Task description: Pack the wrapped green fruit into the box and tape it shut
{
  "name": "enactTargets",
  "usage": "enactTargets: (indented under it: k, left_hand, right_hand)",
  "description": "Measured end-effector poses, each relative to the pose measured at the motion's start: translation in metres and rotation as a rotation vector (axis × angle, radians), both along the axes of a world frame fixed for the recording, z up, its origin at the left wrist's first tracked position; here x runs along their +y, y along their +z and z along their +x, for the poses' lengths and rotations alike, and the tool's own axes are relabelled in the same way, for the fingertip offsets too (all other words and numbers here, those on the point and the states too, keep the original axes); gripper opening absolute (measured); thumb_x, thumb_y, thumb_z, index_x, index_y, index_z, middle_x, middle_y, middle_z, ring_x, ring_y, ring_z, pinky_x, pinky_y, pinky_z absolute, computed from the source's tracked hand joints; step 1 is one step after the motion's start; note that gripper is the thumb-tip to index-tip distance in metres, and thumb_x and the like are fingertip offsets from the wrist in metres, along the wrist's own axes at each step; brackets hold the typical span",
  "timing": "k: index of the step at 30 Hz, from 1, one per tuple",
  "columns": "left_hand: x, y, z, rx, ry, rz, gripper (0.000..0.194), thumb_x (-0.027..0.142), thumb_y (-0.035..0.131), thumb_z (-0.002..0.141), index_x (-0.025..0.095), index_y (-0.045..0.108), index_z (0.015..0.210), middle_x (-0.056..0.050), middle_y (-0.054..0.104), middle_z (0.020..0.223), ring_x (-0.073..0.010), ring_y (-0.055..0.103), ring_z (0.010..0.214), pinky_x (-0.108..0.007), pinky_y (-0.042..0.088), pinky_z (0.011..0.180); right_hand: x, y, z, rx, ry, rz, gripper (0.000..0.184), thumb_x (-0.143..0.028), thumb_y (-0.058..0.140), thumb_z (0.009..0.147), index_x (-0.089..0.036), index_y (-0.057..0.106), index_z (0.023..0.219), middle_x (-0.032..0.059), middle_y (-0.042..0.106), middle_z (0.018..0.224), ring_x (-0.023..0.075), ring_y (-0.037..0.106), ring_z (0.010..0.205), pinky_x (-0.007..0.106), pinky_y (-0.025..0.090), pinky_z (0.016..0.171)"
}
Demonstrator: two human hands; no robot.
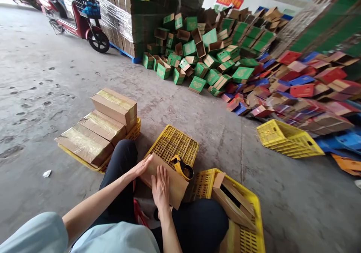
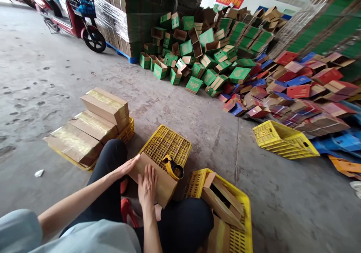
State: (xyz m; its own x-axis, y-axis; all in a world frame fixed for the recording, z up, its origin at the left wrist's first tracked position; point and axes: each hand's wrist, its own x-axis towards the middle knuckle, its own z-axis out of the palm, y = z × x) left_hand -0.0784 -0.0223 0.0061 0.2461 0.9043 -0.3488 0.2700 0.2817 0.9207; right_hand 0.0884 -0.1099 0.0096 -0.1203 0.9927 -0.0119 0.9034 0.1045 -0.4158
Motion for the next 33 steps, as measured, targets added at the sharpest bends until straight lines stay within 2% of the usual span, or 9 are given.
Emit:
enactTargets:
  k: [3,5,8,13,17,21,24,30,33]
  left_hand:
    - [-0.022,-0.011,-0.004,0.109,-0.057,0.086,0.092,0.077,0.040,0.096,0.010,0.042,0.159,-0.016,0.031,0.168,-0.0326,0.025,0.159,-0.048,0.022,0.131]
    - [-0.041,-0.021,-0.005,0.248,-0.139,0.245,0.091,0.075,0.045,0.096,0.011,0.038,0.161,-0.017,0.025,0.170,-0.0329,0.024,0.159,-0.050,0.024,0.130]
    - [-0.064,-0.033,-0.006,0.498,-0.248,0.504,0.083,0.067,0.041,0.102,0.010,0.035,0.163,-0.019,0.020,0.172,-0.0346,0.020,0.160,-0.054,0.029,0.127]
    - [-0.065,-0.033,0.002,0.707,-0.270,0.663,0.079,0.064,0.035,0.106,0.011,0.031,0.165,-0.019,0.025,0.171,-0.0346,0.023,0.160,-0.054,0.031,0.126]
    - [-0.061,-0.032,0.022,0.737,-0.269,0.719,0.086,0.069,0.038,0.102,0.009,0.034,0.163,-0.021,0.028,0.170,-0.0391,0.021,0.159,-0.056,0.025,0.127]
    - [-0.076,-0.038,0.044,0.684,-0.362,0.804,0.082,0.070,0.045,0.100,0.016,0.040,0.162,-0.019,0.031,0.169,-0.0418,0.024,0.158,-0.061,0.025,0.125]
    - [-0.088,-0.039,0.054,0.639,-0.417,0.834,0.079,0.068,0.050,0.099,0.021,0.039,0.163,-0.017,0.032,0.169,-0.0431,0.023,0.158,-0.063,0.026,0.124]
    - [-0.097,-0.032,0.032,0.569,-0.563,0.820,0.072,0.059,0.057,0.100,0.028,0.038,0.163,-0.009,0.034,0.170,-0.0366,0.032,0.156,-0.057,0.031,0.125]
    - [-0.103,-0.032,0.011,0.570,-0.536,0.789,0.069,0.056,0.053,0.103,0.030,0.034,0.164,-0.008,0.035,0.169,-0.0319,0.035,0.156,-0.052,0.032,0.126]
  right_hand:
    - [-0.013,-0.020,0.016,-0.072,-0.015,0.009,0.062,-0.048,0.028,0.111,-0.015,0.036,0.162,0.0175,0.039,0.166,0.0330,0.032,0.157,0.061,0.030,0.124]
    - [-0.027,-0.029,0.035,-0.081,-0.081,0.044,0.067,-0.054,0.026,0.110,-0.015,0.037,0.163,0.0185,0.040,0.166,0.0336,0.033,0.157,0.060,0.031,0.124]
    - [-0.051,-0.040,0.065,-0.092,-0.262,0.076,0.081,-0.065,0.021,0.106,-0.009,0.037,0.162,0.0230,0.039,0.165,0.0395,0.037,0.154,0.061,0.036,0.120]
    - [-0.073,-0.054,0.086,-0.089,-0.370,0.136,0.092,-0.070,0.019,0.103,0.000,0.031,0.162,0.0298,0.035,0.165,0.0426,0.042,0.149,0.057,0.042,0.118]
    - [-0.071,-0.057,0.078,-0.044,-0.384,0.221,0.091,-0.069,0.024,0.104,0.000,0.027,0.163,0.0302,0.029,0.167,0.0418,0.035,0.153,0.055,0.038,0.122]
    - [-0.072,-0.055,0.073,0.016,-0.378,0.216,0.086,-0.066,0.027,0.105,-0.002,0.028,0.163,0.0284,0.029,0.168,0.0397,0.035,0.154,0.057,0.036,0.123]
    - [-0.074,-0.052,0.074,0.018,-0.401,0.168,0.088,-0.067,0.025,0.104,0.000,0.037,0.159,0.0302,0.030,0.167,0.0429,0.030,0.155,0.061,0.033,0.122]
    - [-0.073,-0.049,0.075,0.010,-0.414,0.140,0.085,-0.068,0.023,0.104,-0.005,0.043,0.157,0.0289,0.036,0.164,0.0453,0.030,0.154,0.065,0.034,0.118]
    - [-0.074,-0.044,0.072,-0.005,-0.433,0.124,0.087,-0.070,0.022,0.103,-0.006,0.043,0.158,0.0284,0.037,0.164,0.0451,0.032,0.154,0.064,0.037,0.117]
